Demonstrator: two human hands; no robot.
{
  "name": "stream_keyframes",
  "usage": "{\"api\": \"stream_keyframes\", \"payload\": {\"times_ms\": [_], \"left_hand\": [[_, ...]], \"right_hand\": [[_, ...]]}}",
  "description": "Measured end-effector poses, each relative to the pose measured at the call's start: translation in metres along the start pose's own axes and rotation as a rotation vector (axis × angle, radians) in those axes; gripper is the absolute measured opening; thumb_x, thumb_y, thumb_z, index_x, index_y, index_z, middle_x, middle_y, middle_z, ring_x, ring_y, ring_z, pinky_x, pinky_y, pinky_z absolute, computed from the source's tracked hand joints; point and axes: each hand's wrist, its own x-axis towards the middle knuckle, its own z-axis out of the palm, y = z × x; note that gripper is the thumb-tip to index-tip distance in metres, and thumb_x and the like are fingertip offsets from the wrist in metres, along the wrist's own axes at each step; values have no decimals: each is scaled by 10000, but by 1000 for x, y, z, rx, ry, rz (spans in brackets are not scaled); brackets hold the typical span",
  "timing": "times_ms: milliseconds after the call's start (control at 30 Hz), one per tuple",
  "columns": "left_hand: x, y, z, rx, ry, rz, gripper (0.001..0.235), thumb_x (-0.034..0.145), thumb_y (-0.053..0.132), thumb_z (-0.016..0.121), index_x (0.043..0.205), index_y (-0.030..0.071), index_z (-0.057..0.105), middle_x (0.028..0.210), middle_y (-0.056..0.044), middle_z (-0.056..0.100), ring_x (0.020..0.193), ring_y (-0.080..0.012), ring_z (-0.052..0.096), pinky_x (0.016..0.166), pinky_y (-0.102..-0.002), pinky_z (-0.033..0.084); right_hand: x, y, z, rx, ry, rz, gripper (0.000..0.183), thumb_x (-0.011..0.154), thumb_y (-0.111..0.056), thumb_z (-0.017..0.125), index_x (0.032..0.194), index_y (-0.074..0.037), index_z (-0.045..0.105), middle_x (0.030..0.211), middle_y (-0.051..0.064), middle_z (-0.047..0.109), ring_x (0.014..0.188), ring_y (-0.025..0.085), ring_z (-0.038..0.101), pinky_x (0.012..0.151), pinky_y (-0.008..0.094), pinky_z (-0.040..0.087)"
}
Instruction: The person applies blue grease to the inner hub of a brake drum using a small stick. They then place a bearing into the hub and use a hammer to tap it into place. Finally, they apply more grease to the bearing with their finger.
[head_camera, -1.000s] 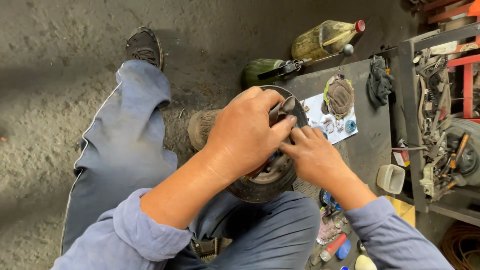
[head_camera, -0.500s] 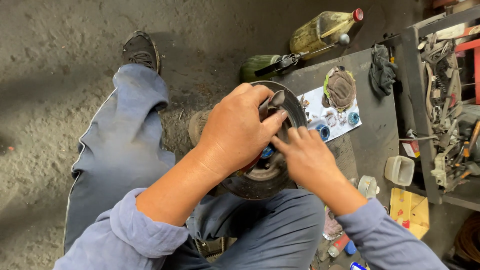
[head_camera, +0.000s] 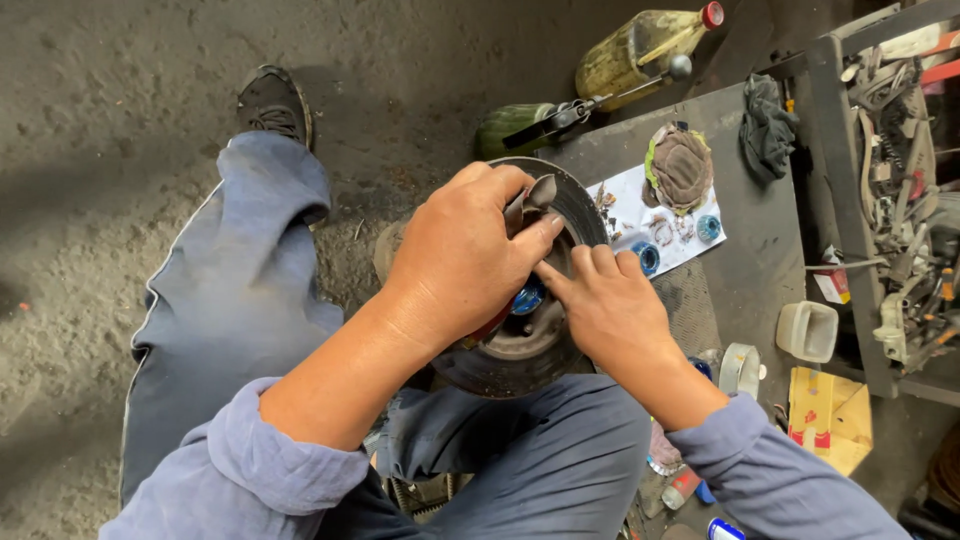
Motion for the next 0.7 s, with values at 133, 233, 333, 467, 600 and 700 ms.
{"api": "stream_keyframes", "payload": {"times_ms": [133, 233, 333, 467, 600, 700], "left_hand": [[-1, -2, 1, 18, -1, 4, 207, 869, 366, 713, 939, 171, 709, 918, -65, 673, 858, -298, 669, 712, -450, 492], [0, -4, 1, 30, -16, -17, 217, 867, 374, 704, 970, 184, 724, 954, -62, 689, 871, -307, 681, 720, -463, 493], [1, -8, 3, 45, 2, 17, 228, 868, 366, 705, 972, 165, 721, 912, -73, 680, 837, -307, 667, 714, -455, 489], [2, -8, -1, 52, 16, 61, 264, 858, 348, 711, 1022, 145, 748, 944, -72, 717, 889, -276, 678, 772, -411, 491], [2, -8, -2, 152, -14, 51, 354, 877, 392, 719, 1100, 120, 750, 1022, -94, 737, 937, -300, 677, 799, -422, 484], [4, -22, -4, 296, 14, 181, 424, 927, 387, 755, 1171, 40, 753, 1111, -157, 752, 1001, -342, 679, 853, -443, 477]], "right_hand": [[-9, -10, 0, 151, -110, -1, 629, 797, -231, 554, 1424, -270, 588, 949, 94, 604, 823, 303, 579, 710, 427, 452], [-8, -13, -6, 415, -151, 6, 619, 698, -184, 628, 1315, -182, 679, 926, 124, 588, 834, 378, 567, 705, 485, 463], [-5, -15, -7, 146, -16, 68, 591, 805, -213, 539, 1390, -231, 620, 850, 53, 574, 755, 283, 558, 675, 415, 431], [-20, -3, -8, 674, -263, 126, 597, 784, -154, 547, 1370, -209, 646, 965, 104, 556, 914, 343, 566, 829, 445, 459], [-96, 45, 14, 1166, -87, 520, 550, 804, -119, 578, 1328, -220, 709, 998, 51, 626, 979, 226, 635, 899, 361, 475], [-193, 76, 52, 993, -65, 905, 476, 868, -100, 603, 1320, -179, 728, 1051, 74, 653, 965, 208, 648, 986, 345, 471]]}}
